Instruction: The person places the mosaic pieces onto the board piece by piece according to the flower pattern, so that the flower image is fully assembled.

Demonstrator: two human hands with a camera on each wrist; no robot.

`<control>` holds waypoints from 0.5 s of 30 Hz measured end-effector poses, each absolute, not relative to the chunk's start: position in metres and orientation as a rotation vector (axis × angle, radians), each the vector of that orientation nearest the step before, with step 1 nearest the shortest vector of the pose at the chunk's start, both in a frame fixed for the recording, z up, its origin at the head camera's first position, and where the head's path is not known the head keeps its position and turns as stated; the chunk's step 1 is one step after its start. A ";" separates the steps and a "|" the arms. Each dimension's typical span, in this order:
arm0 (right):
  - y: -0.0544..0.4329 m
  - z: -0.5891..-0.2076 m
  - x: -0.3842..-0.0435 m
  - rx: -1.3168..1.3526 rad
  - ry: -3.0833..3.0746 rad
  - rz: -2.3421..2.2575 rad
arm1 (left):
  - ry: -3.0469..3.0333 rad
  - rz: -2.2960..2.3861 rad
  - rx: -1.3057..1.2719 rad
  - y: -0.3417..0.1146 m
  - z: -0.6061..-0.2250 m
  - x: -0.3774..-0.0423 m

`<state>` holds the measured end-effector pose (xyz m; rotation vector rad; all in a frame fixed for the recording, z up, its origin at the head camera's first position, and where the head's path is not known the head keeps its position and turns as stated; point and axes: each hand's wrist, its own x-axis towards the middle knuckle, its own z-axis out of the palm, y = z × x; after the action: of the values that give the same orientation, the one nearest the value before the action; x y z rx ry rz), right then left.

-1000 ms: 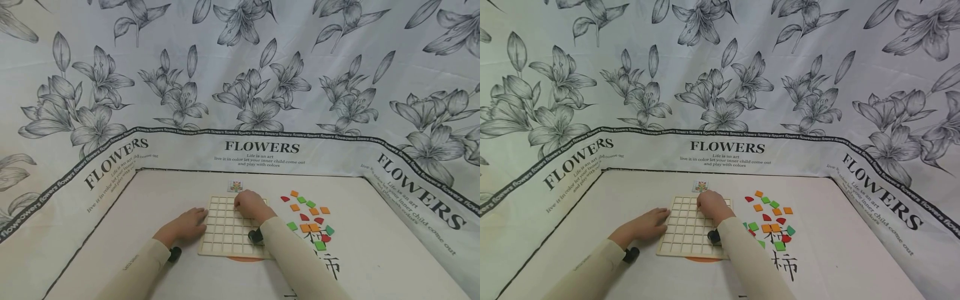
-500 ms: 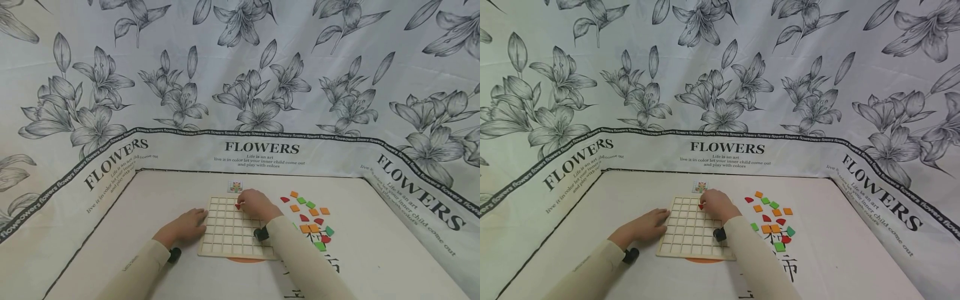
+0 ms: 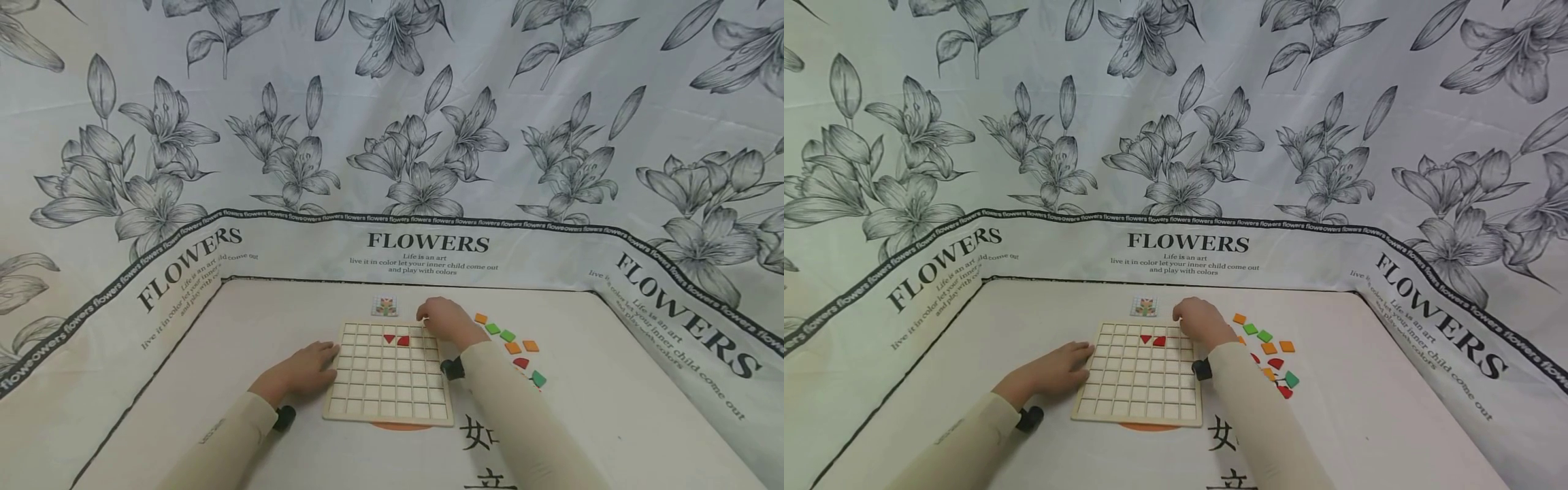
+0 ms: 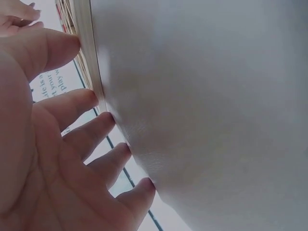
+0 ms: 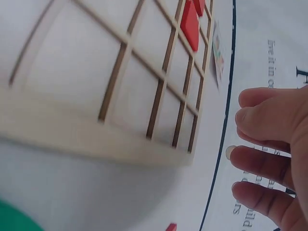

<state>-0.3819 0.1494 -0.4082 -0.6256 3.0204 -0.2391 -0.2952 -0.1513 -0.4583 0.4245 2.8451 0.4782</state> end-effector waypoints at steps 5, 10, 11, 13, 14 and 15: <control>0.166 -0.410 -0.387 -0.530 3.024 -0.183 | 2.833 0.516 0.415 -0.152 -0.458 -0.293; 0.183 -0.414 -0.385 -0.448 3.015 -0.212 | 2.818 0.550 0.408 -0.151 -0.456 -0.290; 0.186 -0.415 -0.385 -0.420 3.009 -0.223 | 2.820 0.551 0.414 -0.151 -0.456 -0.289; 0.192 -0.417 -0.384 -0.385 3.007 -0.237 | 2.822 0.551 0.419 -0.152 -0.457 -0.289; 0.195 -0.419 -0.384 -0.369 3.006 -0.238 | 2.824 0.549 0.420 -0.152 -0.457 -0.290; 0.197 -0.420 -0.384 -0.357 3.006 -0.225 | 2.827 0.547 0.423 -0.152 -0.457 -0.290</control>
<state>-0.3838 0.1970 -0.4203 -0.3566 3.0062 -0.2250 -0.2903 -0.1519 -0.4568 0.4233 2.8266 0.5465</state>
